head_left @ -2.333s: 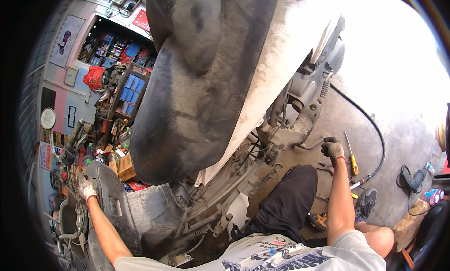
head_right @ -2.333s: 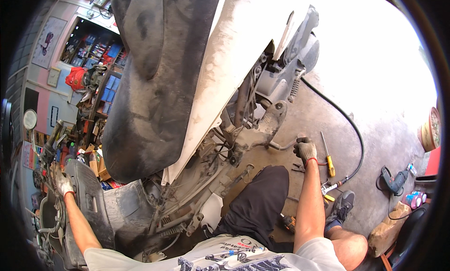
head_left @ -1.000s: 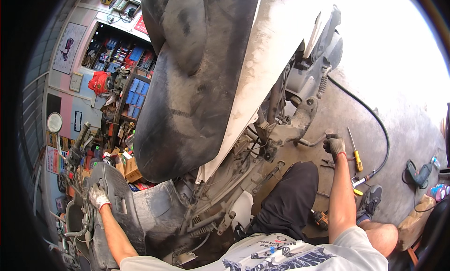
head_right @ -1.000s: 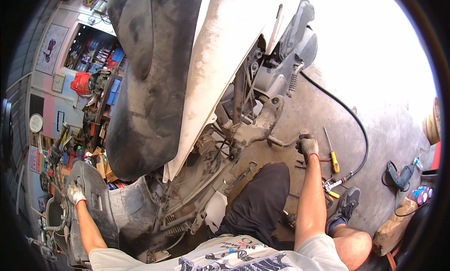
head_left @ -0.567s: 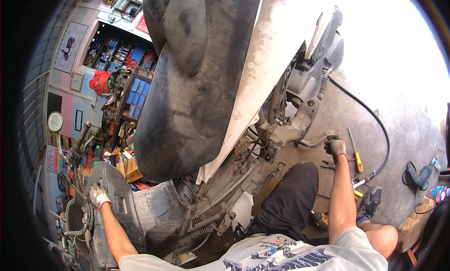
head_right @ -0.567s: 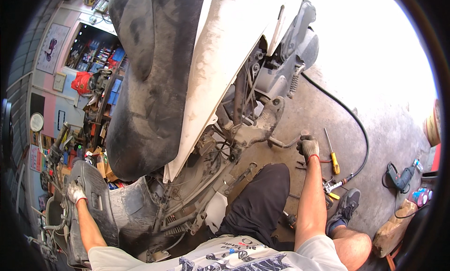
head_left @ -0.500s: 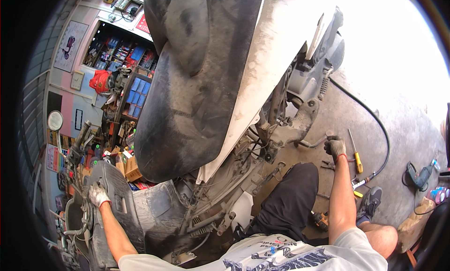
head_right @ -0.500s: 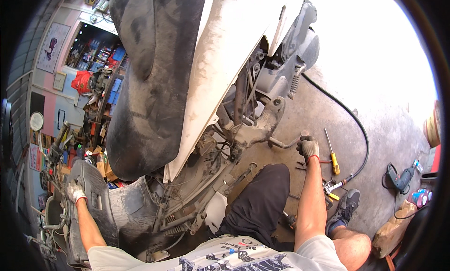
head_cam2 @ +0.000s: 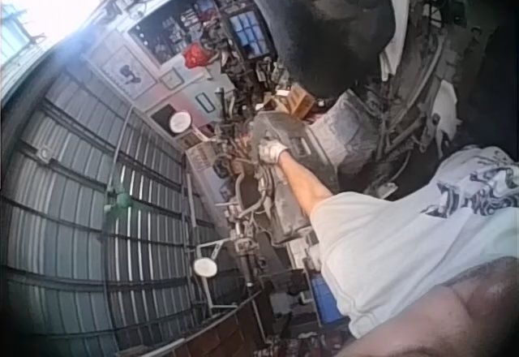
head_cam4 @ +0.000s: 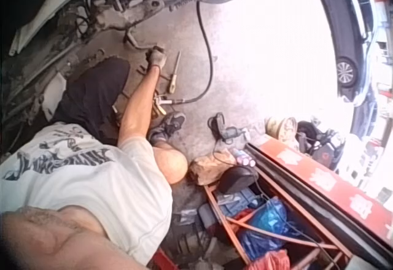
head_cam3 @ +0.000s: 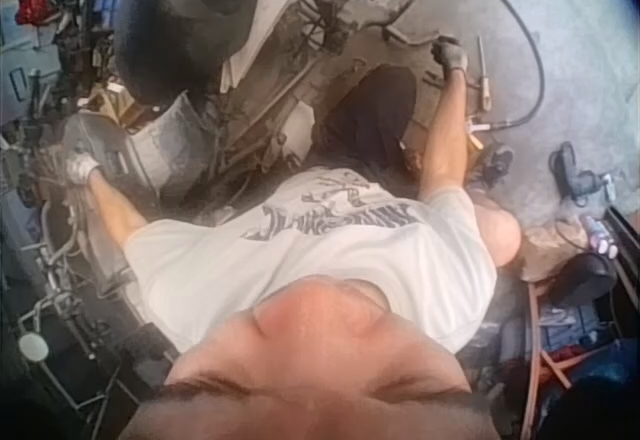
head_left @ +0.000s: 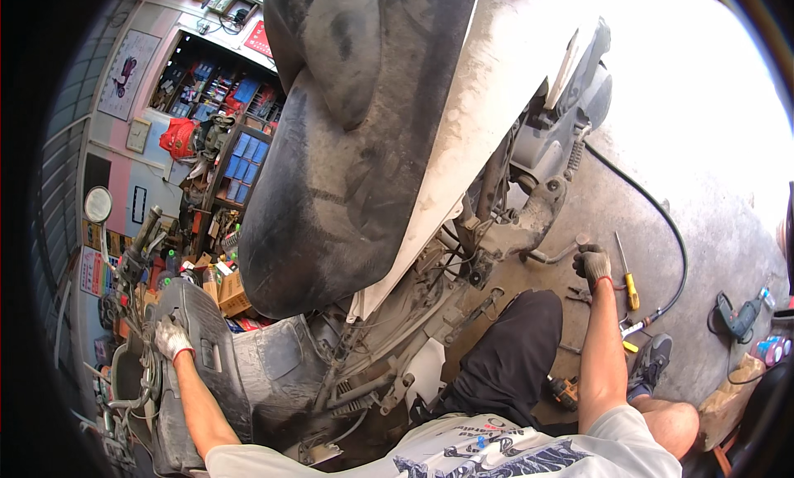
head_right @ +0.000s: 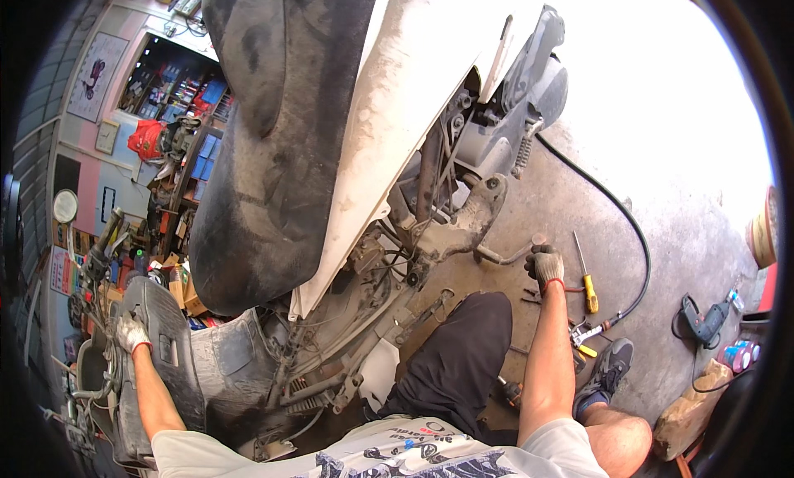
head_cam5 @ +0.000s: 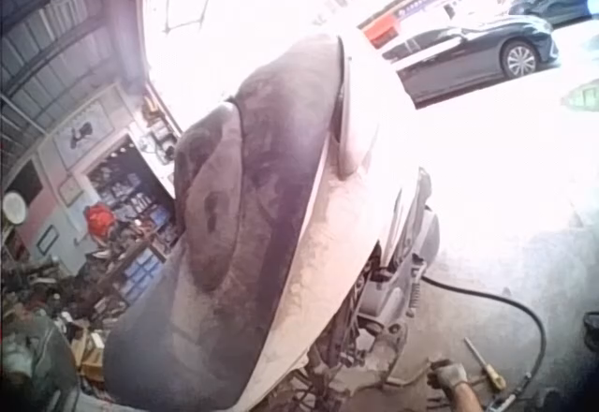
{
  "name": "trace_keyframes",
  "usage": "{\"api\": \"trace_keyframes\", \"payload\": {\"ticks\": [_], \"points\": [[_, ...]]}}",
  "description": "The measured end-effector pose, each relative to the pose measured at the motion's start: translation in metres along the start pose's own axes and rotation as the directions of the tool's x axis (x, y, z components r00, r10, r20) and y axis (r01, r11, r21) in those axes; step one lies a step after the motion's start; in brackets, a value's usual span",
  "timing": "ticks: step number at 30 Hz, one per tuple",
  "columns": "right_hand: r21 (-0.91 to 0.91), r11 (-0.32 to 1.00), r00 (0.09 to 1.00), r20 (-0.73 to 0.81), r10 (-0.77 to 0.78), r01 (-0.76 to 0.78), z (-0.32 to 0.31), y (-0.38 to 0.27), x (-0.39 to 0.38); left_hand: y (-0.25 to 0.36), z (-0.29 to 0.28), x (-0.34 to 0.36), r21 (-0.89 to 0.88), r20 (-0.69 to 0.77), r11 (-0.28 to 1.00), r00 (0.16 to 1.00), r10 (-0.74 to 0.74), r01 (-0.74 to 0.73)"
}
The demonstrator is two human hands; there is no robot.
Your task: Repairing internal engine and frame components of a scooter.
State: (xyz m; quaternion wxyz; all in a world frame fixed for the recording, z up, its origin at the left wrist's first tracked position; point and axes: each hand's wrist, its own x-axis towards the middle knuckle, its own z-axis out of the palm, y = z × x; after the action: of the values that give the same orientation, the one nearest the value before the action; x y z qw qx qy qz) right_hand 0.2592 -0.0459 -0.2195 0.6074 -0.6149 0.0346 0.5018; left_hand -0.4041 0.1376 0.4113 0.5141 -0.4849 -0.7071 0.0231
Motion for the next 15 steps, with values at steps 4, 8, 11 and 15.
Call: {"api": "trace_keyframes", "payload": {"ticks": [4, 8, 11, 15], "points": [[0.032, 0.999, 1.000, 0.011, -0.003, 0.003, -0.0016, 0.0016, 0.0022, 0.0031, -0.0025, -0.0010, 0.025, 0.000, 1.000, 1.000, 0.003, -0.003], [0.041, 0.999, 1.000, 0.016, 0.003, -0.003, -0.0023, 0.0024, 0.0038, 0.0058, -0.0055, -0.0019, 0.042, 0.018, 0.999, 1.000, -0.002, 0.002], [0.038, 0.999, 1.000, 0.012, 0.006, -0.006, -0.0017, 0.0021, 0.0028, 0.0054, -0.0039, -0.0009, 0.052, 0.025, 0.999, 1.000, -0.010, 0.009], [0.028, 1.000, 1.000, 0.011, 0.000, 0.000, -0.0009, 0.0022, 0.0005, 0.0047, -0.0045, -0.0004, 0.047, 0.037, 0.999, 0.999, -0.026, 0.024]]}}
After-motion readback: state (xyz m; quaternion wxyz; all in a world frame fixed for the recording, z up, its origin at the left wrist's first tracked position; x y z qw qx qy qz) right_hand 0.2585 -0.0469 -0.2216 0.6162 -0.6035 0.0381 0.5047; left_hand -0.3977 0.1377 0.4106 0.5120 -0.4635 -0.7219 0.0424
